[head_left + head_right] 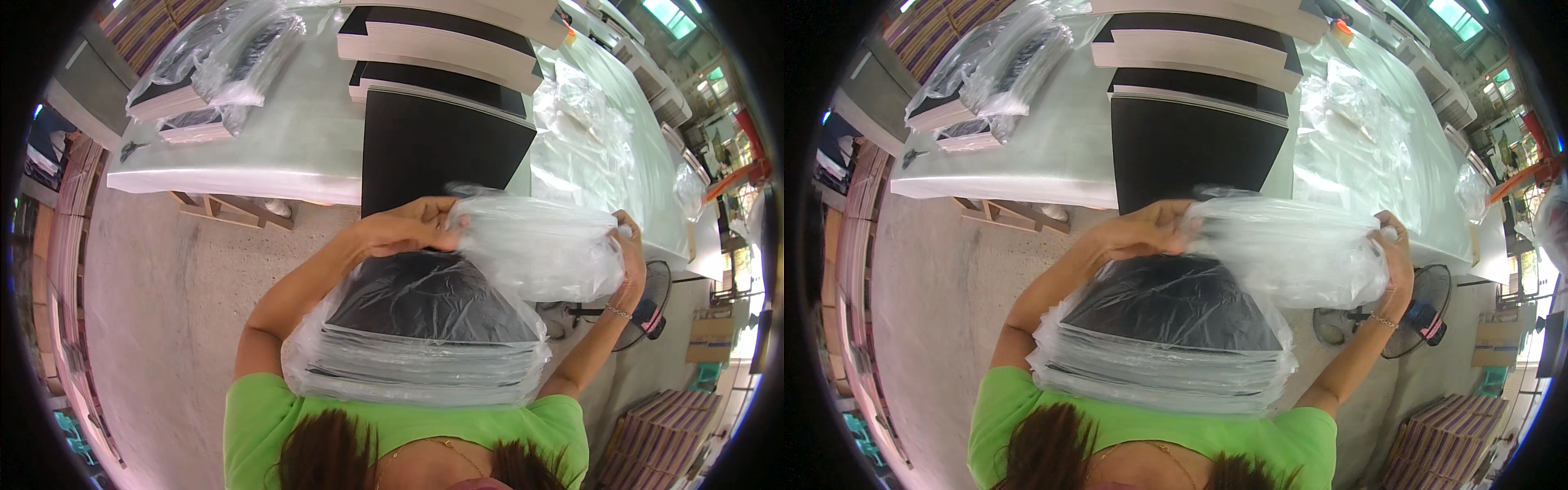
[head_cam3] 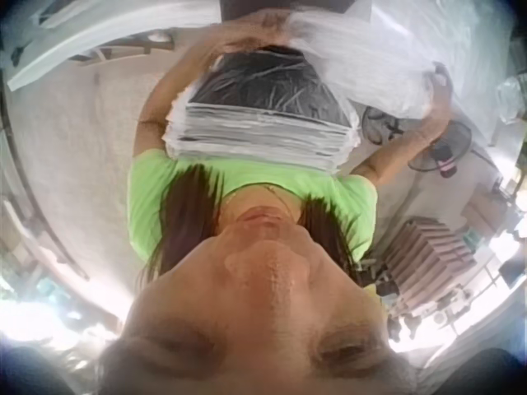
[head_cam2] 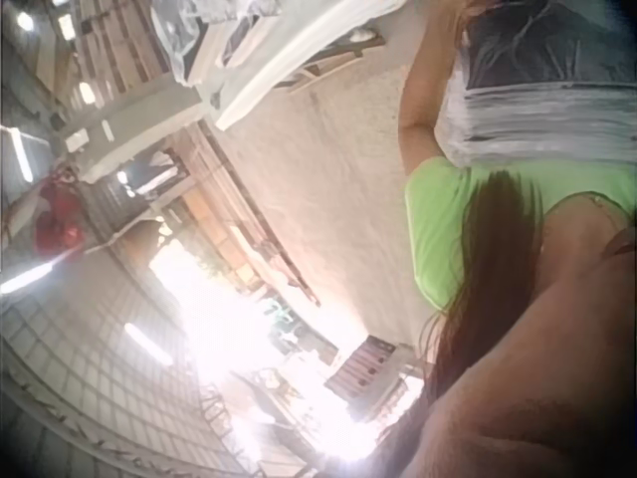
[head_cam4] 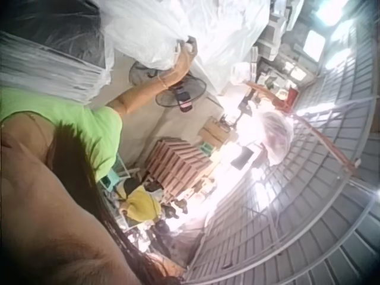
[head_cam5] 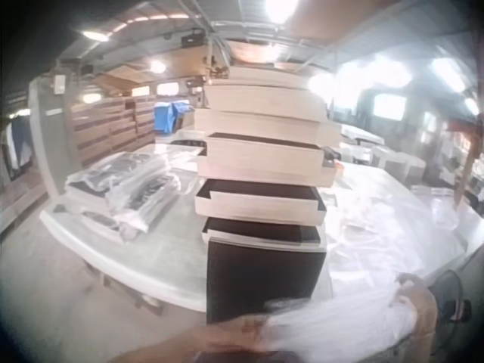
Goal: The person wraps individual black folders in clear plastic bags, tucking the excess plastic inside the folder pockets before stacking them.
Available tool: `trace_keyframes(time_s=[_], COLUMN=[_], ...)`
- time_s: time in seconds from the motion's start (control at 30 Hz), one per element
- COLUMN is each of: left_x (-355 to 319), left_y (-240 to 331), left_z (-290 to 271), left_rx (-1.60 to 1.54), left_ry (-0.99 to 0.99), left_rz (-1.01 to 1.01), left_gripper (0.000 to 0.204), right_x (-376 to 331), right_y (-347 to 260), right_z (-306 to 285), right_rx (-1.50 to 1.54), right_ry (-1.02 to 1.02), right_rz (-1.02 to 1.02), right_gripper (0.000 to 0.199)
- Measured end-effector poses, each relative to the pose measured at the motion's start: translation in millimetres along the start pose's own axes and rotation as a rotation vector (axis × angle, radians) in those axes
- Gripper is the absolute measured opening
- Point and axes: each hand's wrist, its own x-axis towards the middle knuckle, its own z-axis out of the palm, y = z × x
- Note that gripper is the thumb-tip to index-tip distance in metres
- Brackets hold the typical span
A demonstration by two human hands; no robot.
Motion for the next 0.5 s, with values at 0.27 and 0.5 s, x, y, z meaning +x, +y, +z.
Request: trace_keyframes(time_s=[0.27,0.5], left_x=[12.1,-7.3], left_y=[34.7,52.3], left_z=[-52.5,-57.8], left_rx=[1.070,1.784], left_ry=[0.963,1.089], left_rz=[0.759,0.678], left_gripper=[0.038,0.074], right_x=[30.3,43.9], right_y=[15.1,5.6], right_z=[127.2,173.6], right_rx=[-0.485,-0.564], right_ry=[0.459,0.387], right_rz=[-0.718,-0.865], right_gripper=[0.037,0.062])
